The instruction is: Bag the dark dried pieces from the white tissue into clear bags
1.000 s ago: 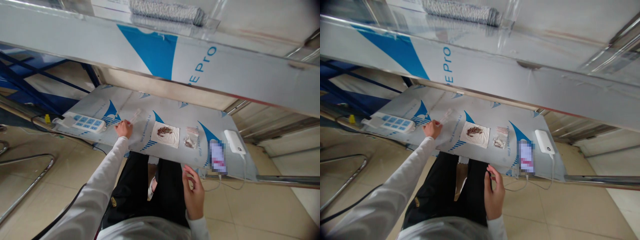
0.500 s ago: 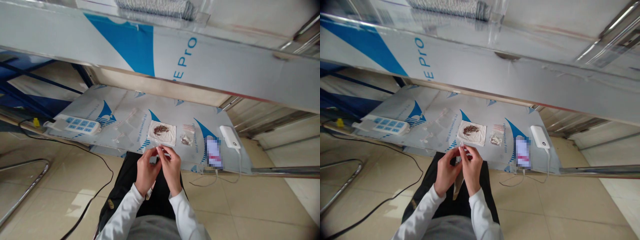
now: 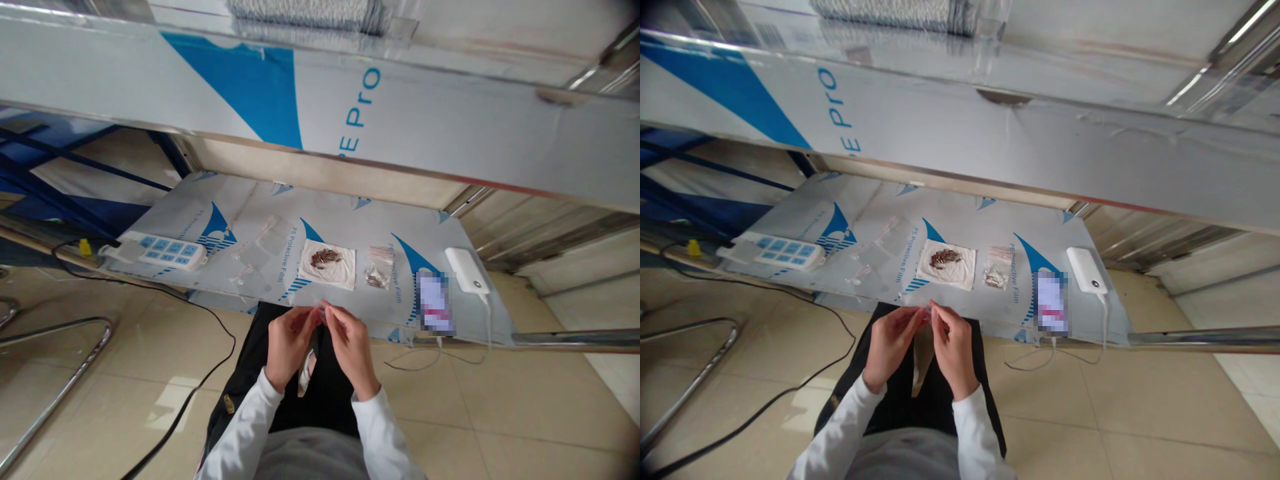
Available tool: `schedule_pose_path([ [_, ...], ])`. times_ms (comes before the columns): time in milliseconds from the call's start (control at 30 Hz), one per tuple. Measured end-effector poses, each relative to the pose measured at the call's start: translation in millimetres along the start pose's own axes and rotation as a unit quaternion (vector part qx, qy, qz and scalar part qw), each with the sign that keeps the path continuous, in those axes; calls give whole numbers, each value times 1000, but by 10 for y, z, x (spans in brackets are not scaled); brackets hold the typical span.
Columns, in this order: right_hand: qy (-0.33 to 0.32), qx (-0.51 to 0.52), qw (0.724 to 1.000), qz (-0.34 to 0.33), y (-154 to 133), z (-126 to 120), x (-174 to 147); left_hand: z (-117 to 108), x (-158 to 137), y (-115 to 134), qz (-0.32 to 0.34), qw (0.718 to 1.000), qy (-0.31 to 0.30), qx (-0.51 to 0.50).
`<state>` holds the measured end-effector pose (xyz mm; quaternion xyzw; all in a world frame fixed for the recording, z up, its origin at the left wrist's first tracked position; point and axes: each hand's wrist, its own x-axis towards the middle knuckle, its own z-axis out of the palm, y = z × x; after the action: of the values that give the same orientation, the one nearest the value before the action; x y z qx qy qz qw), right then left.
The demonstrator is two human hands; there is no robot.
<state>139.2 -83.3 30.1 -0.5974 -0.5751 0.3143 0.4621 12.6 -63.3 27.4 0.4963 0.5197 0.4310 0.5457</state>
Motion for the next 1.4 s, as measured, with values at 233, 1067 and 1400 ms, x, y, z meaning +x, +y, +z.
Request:
schedule_pose_path([
  [233,64,-75,995,2,-3,-16,4,-97,-46,182,46,982,13,181],
  [1067,-119,171,978,30,-85,-237,1,-266,44,117,-45,997,30,-59],
  [1400,-75,231,964,107,-94,-224,-9,-282,24,123,1,998,63,-1],
])
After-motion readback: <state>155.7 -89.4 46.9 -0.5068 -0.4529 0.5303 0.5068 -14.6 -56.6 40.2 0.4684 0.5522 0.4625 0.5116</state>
